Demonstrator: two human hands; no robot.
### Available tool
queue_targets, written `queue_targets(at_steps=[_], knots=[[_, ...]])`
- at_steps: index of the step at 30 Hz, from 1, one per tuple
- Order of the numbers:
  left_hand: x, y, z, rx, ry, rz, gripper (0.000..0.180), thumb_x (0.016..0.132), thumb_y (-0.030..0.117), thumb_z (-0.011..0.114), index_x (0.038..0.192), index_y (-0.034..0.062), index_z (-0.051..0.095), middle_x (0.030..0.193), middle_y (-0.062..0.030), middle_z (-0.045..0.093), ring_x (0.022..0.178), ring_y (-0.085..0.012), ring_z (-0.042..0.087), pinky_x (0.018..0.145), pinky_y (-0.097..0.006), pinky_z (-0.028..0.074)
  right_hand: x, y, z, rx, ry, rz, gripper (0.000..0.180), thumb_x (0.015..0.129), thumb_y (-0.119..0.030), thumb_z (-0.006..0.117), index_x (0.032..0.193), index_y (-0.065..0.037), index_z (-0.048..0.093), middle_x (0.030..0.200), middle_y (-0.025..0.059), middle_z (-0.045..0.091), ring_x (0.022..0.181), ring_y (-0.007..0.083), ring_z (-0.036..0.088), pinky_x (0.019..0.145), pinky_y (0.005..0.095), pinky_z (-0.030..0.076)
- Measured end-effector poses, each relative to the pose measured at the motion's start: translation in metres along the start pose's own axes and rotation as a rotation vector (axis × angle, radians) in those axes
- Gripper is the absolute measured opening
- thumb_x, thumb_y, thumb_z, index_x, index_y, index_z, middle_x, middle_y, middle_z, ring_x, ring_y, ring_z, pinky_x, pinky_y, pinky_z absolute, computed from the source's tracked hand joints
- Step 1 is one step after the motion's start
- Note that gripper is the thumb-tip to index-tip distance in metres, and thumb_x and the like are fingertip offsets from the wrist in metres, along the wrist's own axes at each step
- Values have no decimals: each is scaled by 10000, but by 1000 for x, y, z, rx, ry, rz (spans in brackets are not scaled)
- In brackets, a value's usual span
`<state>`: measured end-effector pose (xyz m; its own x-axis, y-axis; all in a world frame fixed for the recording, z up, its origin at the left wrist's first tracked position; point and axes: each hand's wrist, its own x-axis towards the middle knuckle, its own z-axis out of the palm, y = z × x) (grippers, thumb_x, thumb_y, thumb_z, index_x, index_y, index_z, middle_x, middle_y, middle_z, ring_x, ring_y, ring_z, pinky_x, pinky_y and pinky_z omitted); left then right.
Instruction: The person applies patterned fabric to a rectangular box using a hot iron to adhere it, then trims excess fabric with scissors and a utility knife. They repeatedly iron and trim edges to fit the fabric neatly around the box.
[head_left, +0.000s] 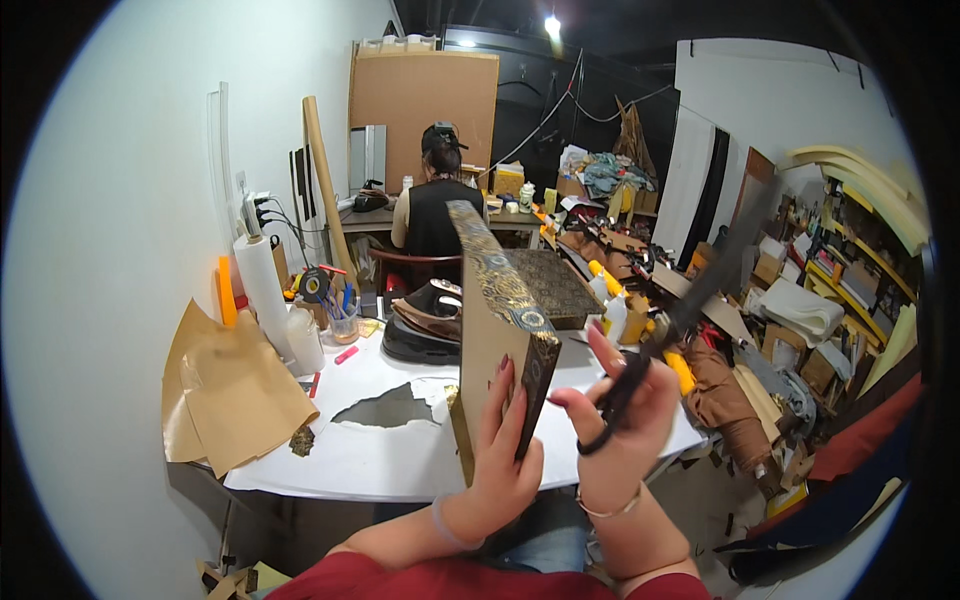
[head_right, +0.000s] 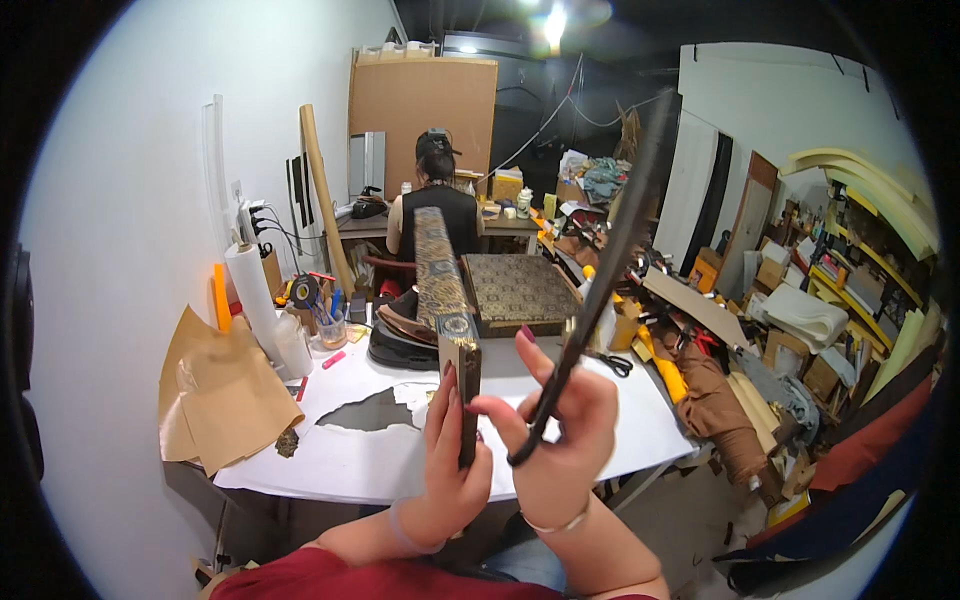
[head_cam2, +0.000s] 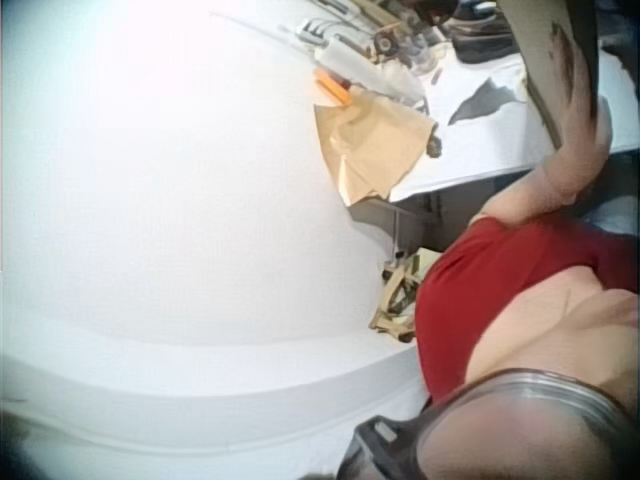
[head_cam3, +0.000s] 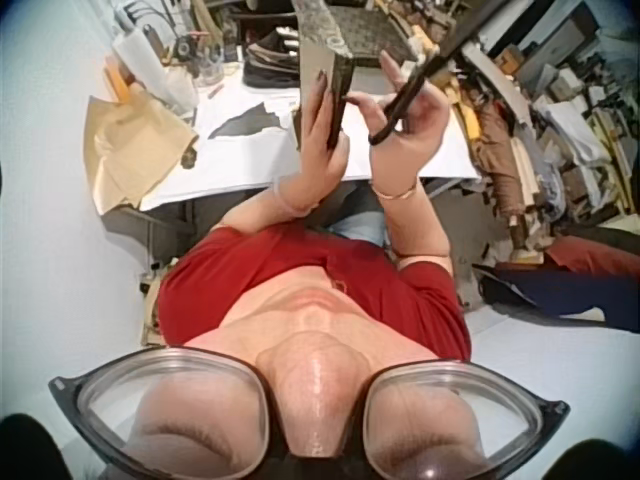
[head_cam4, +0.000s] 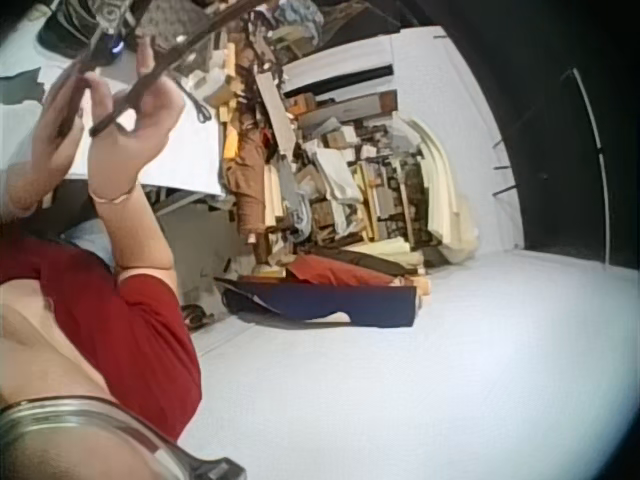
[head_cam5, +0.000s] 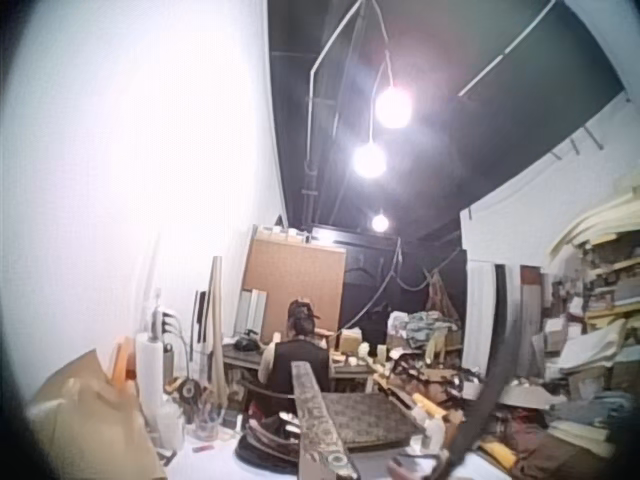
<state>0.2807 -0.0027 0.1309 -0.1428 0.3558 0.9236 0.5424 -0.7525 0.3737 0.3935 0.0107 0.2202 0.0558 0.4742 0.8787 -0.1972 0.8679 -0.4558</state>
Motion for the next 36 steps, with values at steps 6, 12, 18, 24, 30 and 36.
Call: queue_targets(at_steps=[6,12,18,24,30,36], knots=[[2,2,33,46,40,-5,719,961,44,537,1605,-45,229,1647,-334,157,1513,-541,226,1210,-579,253,-7,11,-2,281,101,547,492,826,45,839,1157,-15,481,1242,216,709,886,107,702,748,226,575],[0,-11,28,-120,-184,36,814,899,70,602,1604,-61,217,1668,-334,101,1541,-537,159,1247,-570,152,-7,12,-12,124,144,472,439,847,31,829,1140,-17,506,1062,132,743,898,122,707,796,245,569],[74,-168,-27,100,146,-224,913,962,323,742,1610,-40,211,1658,-251,280,1545,-390,255,1264,-445,191,5,33,-49,18,244,447,411,842,40,817,1124,-57,534,910,-13,653,716,33,590,616,187,461],[127,-253,-79,-726,-309,-773,484,955,129,757,1391,28,575,1283,-36,694,1171,-133,642,1026,-295,497,37,60,-93,-33,118,437,329,858,-86,821,1078,-106,577,884,-52,599,646,35,541,548,178,431],[94,-178,-113,-704,-159,-684,434,959,61,741,1369,45,599,1234,-33,716,1109,-125,668,977,-311,536,91,103,-128,48,69,447,257,901,-172,776,1090,-107,615,828,-87,560,643,12,481,554,176,368],[79,-89,-123,-712,-24,-557,421,982,41,705,1383,10,581,1238,-36,703,1102,-109,655,963,-288,526,125,164,-109,-10,56,603,244,977,-304,744,1049,-123,597,734,-72,517,598,41,469,540,215,353]])
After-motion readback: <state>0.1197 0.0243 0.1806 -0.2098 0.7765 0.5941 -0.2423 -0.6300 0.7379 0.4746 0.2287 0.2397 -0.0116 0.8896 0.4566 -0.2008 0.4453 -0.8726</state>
